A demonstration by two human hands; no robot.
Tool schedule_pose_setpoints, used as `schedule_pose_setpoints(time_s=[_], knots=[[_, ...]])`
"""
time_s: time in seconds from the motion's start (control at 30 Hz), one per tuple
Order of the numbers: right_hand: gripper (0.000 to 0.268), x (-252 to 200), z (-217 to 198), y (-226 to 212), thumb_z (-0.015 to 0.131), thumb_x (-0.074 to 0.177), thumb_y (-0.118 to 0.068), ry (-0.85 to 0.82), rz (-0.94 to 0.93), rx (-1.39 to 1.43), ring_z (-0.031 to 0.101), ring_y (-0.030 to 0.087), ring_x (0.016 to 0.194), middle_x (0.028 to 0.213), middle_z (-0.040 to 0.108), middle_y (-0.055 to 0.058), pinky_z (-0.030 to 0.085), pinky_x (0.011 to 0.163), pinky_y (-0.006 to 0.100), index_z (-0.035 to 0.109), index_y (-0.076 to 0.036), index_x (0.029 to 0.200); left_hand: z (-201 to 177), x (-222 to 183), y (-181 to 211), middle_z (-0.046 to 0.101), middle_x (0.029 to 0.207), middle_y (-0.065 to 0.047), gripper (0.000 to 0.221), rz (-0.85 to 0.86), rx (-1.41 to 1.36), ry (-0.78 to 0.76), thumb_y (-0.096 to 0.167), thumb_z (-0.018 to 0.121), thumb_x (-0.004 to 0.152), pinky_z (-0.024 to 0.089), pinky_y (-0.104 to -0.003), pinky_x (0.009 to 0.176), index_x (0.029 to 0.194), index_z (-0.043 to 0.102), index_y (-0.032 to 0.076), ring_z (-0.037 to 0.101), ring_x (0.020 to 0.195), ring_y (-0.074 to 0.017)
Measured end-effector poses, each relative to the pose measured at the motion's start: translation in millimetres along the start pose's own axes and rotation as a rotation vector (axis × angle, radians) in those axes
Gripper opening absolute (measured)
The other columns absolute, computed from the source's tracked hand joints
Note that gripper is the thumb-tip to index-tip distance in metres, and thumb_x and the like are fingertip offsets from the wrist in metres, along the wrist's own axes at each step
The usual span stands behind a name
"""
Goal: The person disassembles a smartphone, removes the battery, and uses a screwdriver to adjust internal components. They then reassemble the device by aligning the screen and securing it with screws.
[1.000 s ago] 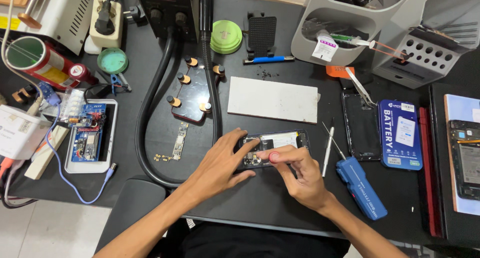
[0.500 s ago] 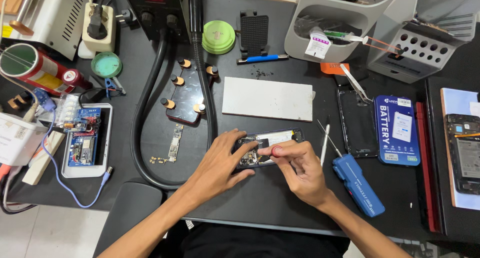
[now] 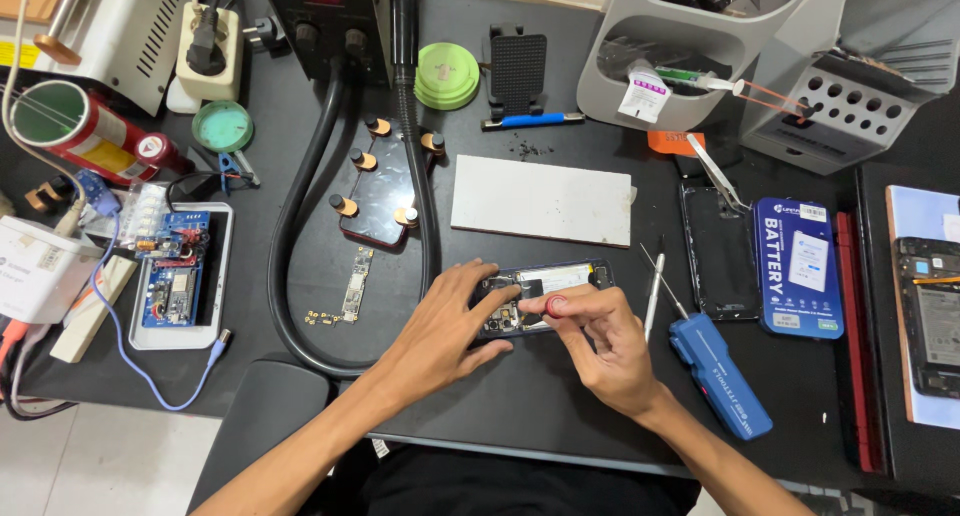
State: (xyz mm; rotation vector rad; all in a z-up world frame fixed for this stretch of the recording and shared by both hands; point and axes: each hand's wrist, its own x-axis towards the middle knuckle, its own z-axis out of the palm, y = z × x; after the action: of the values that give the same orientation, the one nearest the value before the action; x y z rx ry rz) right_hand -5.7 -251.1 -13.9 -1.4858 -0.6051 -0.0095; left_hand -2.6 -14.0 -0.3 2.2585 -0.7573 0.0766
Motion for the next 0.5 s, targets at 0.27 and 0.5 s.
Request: schedule_pose_setpoints(time_s=[0.27,0.5], knots=[[0.027,-1.0,-3.2,1.3,0.053,0.100,0.018,0.011,-0.013,0.022,0.069,0.028,0.122,0.118,0.064,0.015,0.058,0.108,0.038,0.048,-0.002,0.118,0.5,0.5,0.7,0.047,0.142,-0.023,0.067,-0.007,0.018,-0.009,0.023,0.085,0.077,0.038,-0.053,0.112,0.135,0.056,0.007,0.043,0.135,-0.0458],[0.026,-0.7,-3.1,2.7,0.053,0.100,0.017,-0.003,0.002,0.009,0.069,0.028,0.121,0.117,0.063,0.015,0.058,0.109,0.039,0.048,-0.001,0.118,2.9,0.0,-0.7,0.046,0.143,-0.023,0.068,-0.020,0.015,-0.026,0.024,0.085,0.077,0.037,-0.054,0.112,0.136,0.056,0.008,0.042,0.137,-0.0457]])
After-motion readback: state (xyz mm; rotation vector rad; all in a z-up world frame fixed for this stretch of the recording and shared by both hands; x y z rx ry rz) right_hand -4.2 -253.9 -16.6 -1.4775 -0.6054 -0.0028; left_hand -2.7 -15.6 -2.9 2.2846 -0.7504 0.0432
